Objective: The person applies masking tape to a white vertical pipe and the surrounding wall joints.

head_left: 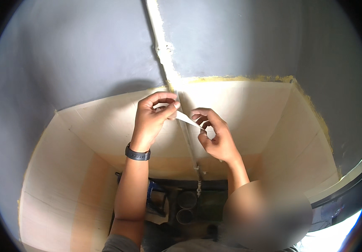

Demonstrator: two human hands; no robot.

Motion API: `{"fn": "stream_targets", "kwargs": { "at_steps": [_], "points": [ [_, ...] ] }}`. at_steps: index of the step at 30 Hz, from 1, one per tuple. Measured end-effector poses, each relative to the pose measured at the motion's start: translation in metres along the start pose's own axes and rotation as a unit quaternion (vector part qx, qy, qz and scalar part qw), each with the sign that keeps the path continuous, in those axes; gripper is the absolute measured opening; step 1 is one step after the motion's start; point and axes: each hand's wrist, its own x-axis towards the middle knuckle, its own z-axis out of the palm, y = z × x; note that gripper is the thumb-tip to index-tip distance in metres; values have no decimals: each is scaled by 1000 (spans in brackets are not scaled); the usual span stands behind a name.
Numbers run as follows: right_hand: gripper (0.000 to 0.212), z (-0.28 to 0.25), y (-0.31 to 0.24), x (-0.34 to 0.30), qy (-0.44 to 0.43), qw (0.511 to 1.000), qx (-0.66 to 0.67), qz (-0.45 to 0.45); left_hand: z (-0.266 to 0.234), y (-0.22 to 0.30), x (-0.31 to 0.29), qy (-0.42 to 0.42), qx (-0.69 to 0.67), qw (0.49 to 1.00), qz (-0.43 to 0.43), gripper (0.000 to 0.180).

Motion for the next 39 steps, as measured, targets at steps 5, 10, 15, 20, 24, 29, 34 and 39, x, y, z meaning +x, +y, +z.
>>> {"fn": "stream_targets", "kwargs": {
  "at_steps": [5, 10, 15, 20, 24, 29, 34, 39],
  "points": [
    [48, -25, -6, -16, -94, 978, 166, 81, -10, 12, -19, -88, -109, 983, -120, 20],
    [31, -61, -17, -41, -123, 962, 183, 161, -21, -6, -44, -160, -136, 963, -167, 23],
    [21, -65, -46, -45, -96, 966, 31, 239, -26, -16, -67, -229, -113, 956, -145, 33],
    [17, -62, -72, -35, -83, 964, -164, 193, -16, -33, -84, -153, -81, 981, -92, 24],
    [10, -49, -85, -23, -66, 963, -225, 130, -20, -43, -69, -94, -134, 986, -1, 17],
    [9, -41, -92, -4, -52, 976, -184, 105, -39, -30, -38, -47, -53, 982, 176, 19],
    [11, -62, -91, -1, -90, 984, -25, 151, -54, -22, -35, -84, -109, 968, 211, 18],
    [18, -66, -87, -14, -121, 978, -46, 164, -62, -19, -43, -87, -63, 970, 217, 16]
  ]
}}
